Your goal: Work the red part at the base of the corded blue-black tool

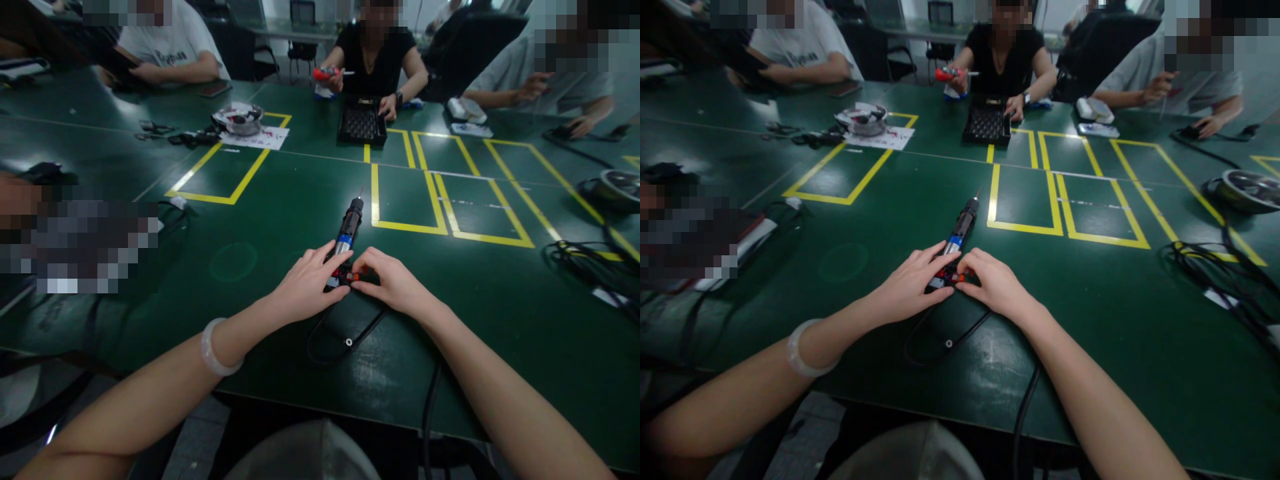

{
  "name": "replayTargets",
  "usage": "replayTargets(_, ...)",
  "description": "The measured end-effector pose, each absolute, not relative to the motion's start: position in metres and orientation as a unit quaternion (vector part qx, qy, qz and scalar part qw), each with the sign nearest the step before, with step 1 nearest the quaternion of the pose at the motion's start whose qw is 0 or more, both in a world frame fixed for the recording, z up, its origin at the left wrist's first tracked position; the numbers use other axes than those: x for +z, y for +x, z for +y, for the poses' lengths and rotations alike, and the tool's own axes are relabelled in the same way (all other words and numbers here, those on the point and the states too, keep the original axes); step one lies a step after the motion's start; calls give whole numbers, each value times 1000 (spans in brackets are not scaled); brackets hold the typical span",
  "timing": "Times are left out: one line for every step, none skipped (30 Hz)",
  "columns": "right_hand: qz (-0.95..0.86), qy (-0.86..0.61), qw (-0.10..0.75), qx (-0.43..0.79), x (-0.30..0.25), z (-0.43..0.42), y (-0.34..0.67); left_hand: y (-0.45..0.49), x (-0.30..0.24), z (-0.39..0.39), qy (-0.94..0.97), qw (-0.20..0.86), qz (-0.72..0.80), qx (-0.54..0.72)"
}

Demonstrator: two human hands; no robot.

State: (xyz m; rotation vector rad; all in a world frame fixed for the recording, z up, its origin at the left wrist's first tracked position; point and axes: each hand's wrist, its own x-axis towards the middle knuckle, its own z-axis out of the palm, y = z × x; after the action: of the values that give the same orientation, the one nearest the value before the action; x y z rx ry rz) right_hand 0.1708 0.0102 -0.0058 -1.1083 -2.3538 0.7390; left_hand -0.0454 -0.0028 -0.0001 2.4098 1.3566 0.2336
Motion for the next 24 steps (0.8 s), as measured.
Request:
replayTargets(-849,-405,209,268,-6,10,170,-45,-1,-3,854,184,479,83)
replayTargets(-846,-412,199,272,-6,10,169,-45,-2,-2,854,187,478,84)
replayTargets(-843,-420,187,279,-5,9,168,-46,-3,-2,854,191,475,86)
replayTargets(-839,-427,177,287,-5,8,167,-46,-4,-2,855,196,472,90)
replayTargets(-838,-429,175,288,-5,8,165,-46,-4,-1,855,201,469,95)
replayTargets(-837,-430,173,290,-5,7,164,-46,-5,-1,855,205,465,100)
replayTargets(-837,-429,174,291,-5,7,163,-46,-5,-1,856,209,462,104)
replayTargets(-838,-427,175,291,-5,6,163,-46,-5,-1,856,212,459,106)
replayTargets(-838,-425,177,294,-5,6,163,-46,-4,-1,855,214,459,108)
replayTargets(-837,-422,179,299,-5,6,163,-46,-4,-1,855,215,460,109)
replayTargets(-835,-420,183,305,-5,6,163,-46,-3,-1,854,216,461,107)
replayTargets(-833,-417,188,311,-5,5,163,-46,-3,-1,853,216,463,106)
replayTargets(-832,-413,193,317,-5,5,164,-46,-3,-1,853,216,463,104)
replayTargets(-831,-409,197,322,-6,5,164,-46,-3,-1,854,216,463,102)
replayTargets(-831,-405,201,325,-6,5,165,-46,-3,-1,854,216,462,102)
replayTargets(-831,-402,204,325,-6,5,165,-46,-3,-1,855,215,460,102)
replayTargets(-833,-398,205,325,-6,6,165,-46,-3,-1,855,215,460,103)
replayTargets(-834,-396,206,324,-7,6,166,-46,-4,0,855,216,460,102)
replayTargets(-835,-395,207,322,-7,6,166,-47,-4,0,855,217,460,102)
replayTargets(-836,-395,207,321,-7,6,166,-47,-4,0,854,219,461,101)
replayTargets(-837,-395,206,319,-7,6,166,-47,-4,0,854,220,460,102)
replayTargets(-838,-395,205,317,-7,6,166,-47,-4,0,854,220,460,103)
replayTargets(-838,-394,205,316,-7,6,165,-47,-4,1,855,221,458,105)
replayTargets(-840,-392,205,315,-6,6,165,-48,-4,0,854,221,458,108)
